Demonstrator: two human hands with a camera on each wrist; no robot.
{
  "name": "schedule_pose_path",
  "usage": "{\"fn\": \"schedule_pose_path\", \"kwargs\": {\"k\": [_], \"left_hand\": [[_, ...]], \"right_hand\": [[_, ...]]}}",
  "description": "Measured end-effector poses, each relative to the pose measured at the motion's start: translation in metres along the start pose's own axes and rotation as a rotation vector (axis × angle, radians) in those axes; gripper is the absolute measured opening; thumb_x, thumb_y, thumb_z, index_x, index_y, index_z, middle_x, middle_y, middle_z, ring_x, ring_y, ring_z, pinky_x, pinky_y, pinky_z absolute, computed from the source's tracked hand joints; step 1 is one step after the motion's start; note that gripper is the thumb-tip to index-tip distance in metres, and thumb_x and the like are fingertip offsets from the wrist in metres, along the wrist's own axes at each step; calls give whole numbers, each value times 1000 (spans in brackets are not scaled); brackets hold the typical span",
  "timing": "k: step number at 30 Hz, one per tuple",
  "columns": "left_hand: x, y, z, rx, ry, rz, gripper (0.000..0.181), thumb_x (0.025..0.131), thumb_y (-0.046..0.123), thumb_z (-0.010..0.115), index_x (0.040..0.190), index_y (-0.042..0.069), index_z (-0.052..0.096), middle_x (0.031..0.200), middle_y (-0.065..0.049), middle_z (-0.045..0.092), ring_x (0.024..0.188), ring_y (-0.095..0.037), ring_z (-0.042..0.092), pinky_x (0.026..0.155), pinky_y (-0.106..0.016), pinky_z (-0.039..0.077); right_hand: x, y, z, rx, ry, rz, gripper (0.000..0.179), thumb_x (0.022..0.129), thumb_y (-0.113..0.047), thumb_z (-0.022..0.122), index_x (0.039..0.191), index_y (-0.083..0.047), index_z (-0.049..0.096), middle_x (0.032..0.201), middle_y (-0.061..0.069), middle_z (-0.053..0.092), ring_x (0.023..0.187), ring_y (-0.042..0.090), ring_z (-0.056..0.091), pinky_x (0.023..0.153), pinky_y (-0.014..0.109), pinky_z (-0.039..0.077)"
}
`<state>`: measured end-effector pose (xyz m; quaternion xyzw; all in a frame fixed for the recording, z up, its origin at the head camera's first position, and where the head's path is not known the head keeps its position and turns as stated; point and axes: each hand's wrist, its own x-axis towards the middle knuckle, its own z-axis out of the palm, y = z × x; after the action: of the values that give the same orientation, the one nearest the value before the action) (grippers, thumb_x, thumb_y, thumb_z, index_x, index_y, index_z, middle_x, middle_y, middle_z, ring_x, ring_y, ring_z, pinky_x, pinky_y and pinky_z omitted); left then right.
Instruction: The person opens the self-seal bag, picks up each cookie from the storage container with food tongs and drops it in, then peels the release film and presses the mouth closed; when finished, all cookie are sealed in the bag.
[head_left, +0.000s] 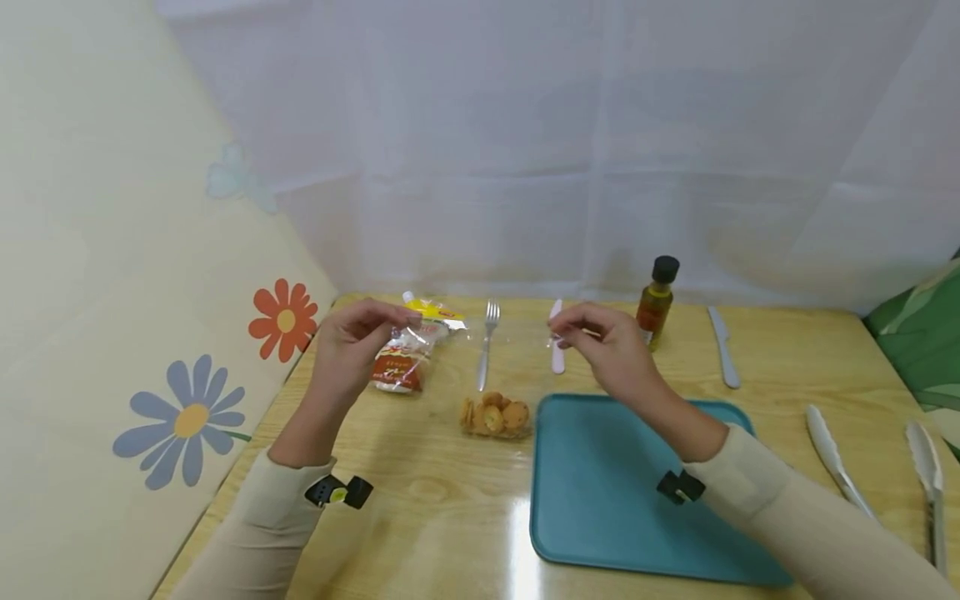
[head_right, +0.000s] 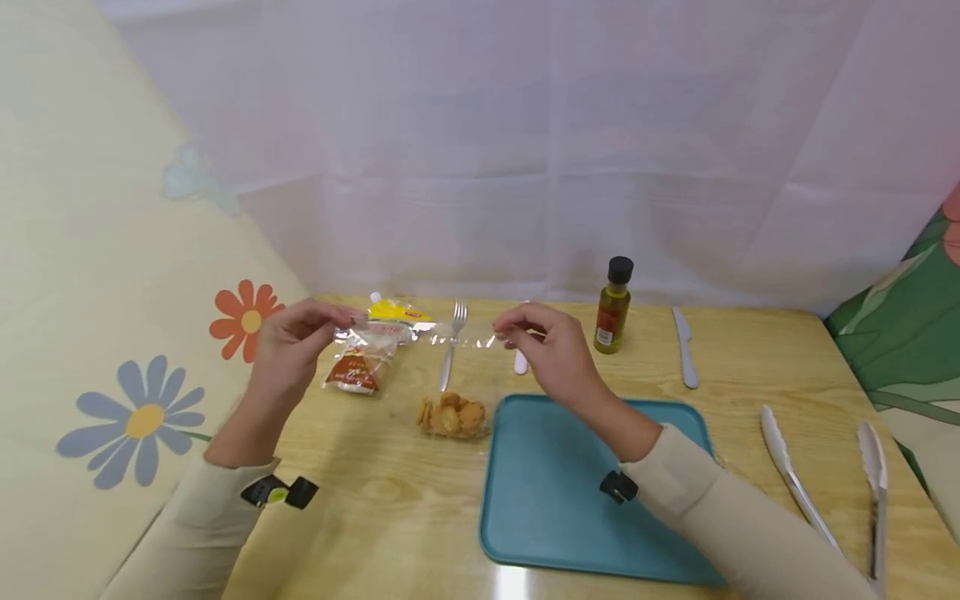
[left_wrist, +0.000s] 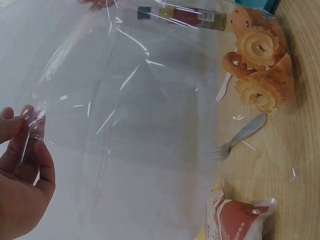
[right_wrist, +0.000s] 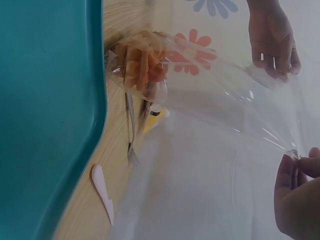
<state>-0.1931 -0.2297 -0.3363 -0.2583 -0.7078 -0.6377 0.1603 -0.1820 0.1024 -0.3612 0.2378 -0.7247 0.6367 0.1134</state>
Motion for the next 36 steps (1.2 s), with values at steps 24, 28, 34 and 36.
{"fn": "schedule_pose_path", "kwargs": {"k": [24,28,34,36], "left_hand": [[8,-5,0,249,-166,87,16,101,-10,54,99,-7,70,97,-12,71,87,-14,66,78,-19,54],[9,-3,5,340,-156,61,6,93,-7,71,97,-3,69,95,-12,69,83,-10,64,77,-18,53],[9,-1,8,448,-114,49,8,92,-5,73,95,-1,68,91,-10,70,81,-7,65,75,-15,51],[9,0,8,470,-108,59,8,92,-5,72,96,-1,67,90,-11,70,80,-8,65,74,-14,51]], "right_hand": [[-5,11,-9,-69,-64,-33,11,99,-2,68,106,2,76,118,15,69,102,15,68,85,26,59],[-4,12,-6,-114,-26,-54,5,94,-2,74,99,-4,73,109,12,71,95,16,69,80,27,60],[-2,10,-3,-145,-5,-41,12,95,0,73,92,-4,61,101,9,69,96,19,69,80,27,60],[-1,9,-3,-151,-6,-32,14,95,1,72,92,-4,58,99,10,68,95,20,69,80,26,60]]}}
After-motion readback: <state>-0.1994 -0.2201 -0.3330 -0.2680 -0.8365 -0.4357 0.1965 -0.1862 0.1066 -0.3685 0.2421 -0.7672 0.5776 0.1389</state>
